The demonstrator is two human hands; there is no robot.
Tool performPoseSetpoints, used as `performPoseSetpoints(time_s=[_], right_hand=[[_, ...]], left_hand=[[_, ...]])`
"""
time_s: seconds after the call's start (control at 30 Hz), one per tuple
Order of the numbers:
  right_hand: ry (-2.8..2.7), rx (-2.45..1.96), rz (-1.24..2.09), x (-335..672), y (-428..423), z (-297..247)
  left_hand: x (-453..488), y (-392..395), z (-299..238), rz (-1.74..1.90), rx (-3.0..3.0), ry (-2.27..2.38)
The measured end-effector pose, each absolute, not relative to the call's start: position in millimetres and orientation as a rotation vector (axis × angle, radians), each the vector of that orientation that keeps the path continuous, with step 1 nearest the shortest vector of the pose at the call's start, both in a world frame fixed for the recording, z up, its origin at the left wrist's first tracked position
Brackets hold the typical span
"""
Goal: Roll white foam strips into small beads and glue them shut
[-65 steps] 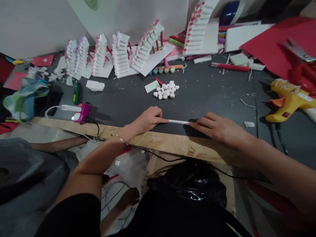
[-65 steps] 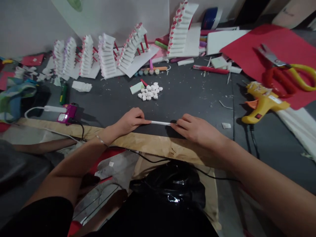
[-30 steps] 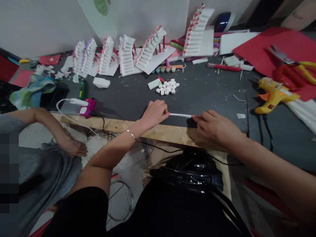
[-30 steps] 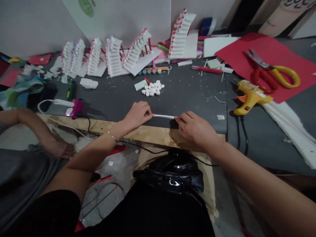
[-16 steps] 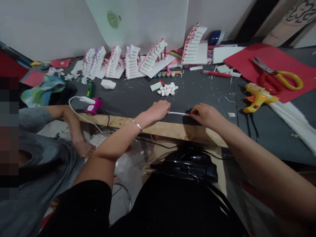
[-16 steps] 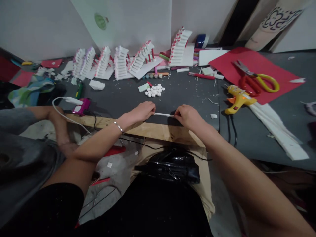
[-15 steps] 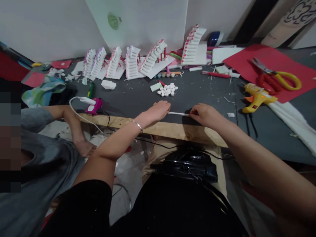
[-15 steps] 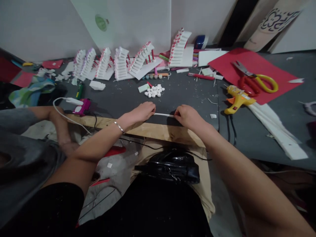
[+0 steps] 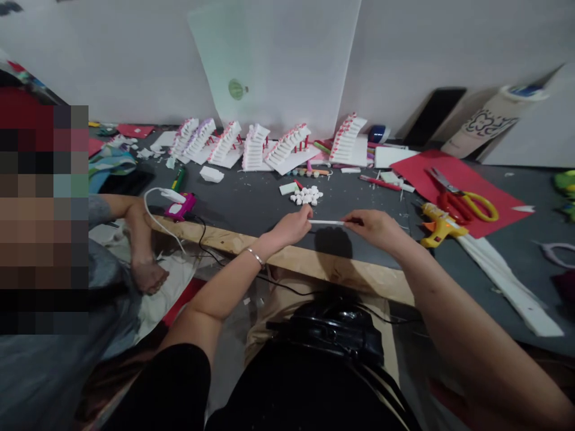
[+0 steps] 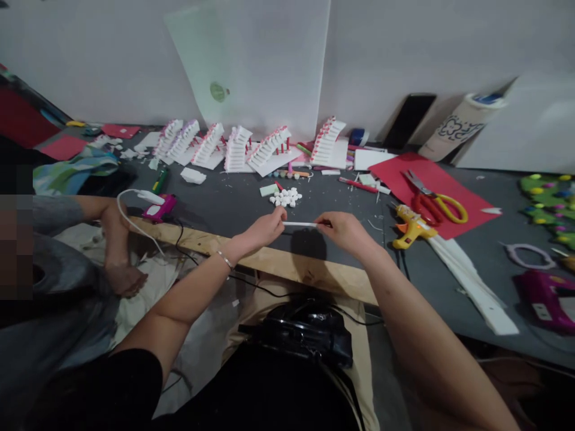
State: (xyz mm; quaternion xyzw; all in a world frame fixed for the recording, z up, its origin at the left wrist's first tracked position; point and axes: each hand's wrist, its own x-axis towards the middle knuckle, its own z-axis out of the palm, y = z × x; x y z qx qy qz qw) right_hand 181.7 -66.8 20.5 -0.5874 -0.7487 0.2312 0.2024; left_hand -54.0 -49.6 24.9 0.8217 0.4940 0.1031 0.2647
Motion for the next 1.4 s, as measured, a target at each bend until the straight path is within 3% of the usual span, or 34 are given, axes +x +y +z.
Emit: performPoseSetpoints(time_s=[0.27, 0.47, 0.8, 1.4], right_hand=[[-1.996, -1.599, 0.685, 185, -63, 39], [-1.846, -1.532, 0.833, 190, -63, 45], [-0.994, -1.164, 1.235, 159, -62, 25], [-0.655, -1.087, 1.034, 127, -53, 20]], left_hand=[[-43, -46, 10, 0.732, 1.866, 1.220], [-32, -48, 9, 0.874, 1.636, 1.257], [-3, -54, 4, 1.270, 1.133, 1.295], [5, -65, 8, 1.352, 1.258, 1.339]])
